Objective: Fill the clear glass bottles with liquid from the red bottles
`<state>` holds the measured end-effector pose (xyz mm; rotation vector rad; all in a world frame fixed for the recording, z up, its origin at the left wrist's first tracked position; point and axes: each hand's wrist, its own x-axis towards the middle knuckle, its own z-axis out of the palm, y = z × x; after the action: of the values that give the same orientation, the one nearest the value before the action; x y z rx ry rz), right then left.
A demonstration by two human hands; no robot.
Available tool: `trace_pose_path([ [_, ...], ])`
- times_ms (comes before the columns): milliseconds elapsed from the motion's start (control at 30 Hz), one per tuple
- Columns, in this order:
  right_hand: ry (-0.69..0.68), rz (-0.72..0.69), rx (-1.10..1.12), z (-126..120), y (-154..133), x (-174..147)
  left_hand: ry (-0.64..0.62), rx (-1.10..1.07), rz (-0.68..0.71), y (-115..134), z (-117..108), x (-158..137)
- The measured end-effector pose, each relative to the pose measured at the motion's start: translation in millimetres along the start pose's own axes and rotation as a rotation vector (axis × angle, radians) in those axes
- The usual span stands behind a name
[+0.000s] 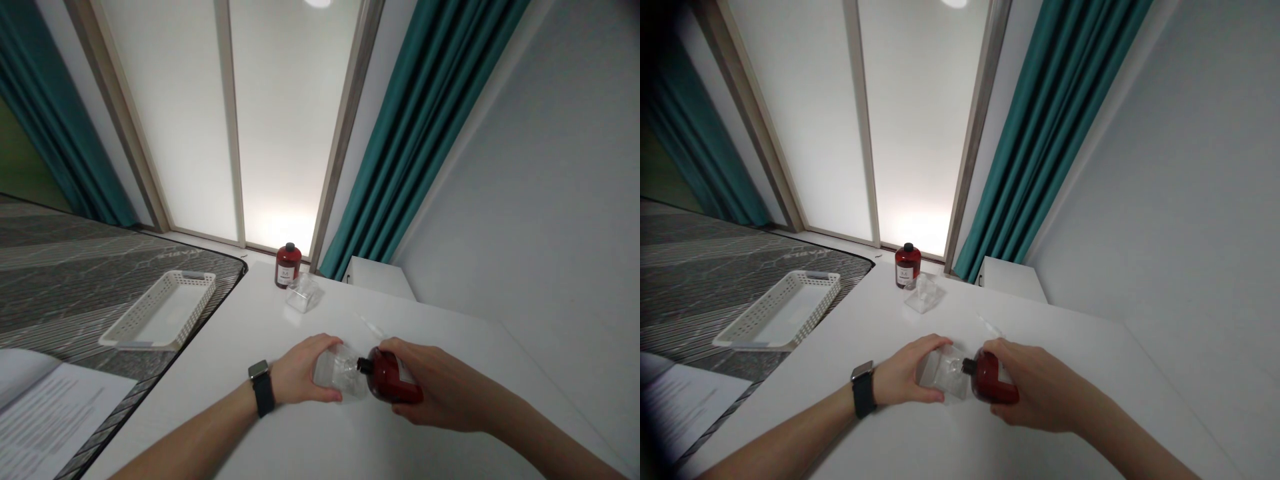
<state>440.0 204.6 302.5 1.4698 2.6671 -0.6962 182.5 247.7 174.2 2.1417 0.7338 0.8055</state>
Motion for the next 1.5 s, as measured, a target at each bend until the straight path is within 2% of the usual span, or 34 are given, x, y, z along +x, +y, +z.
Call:
trace_pose_path([
  [1500, -0.014, 0.001, 0.000, -2.5, -1.1, 1.2, -0.001, -0.007, 0.021, -0.3, 0.2, 0.6],
])
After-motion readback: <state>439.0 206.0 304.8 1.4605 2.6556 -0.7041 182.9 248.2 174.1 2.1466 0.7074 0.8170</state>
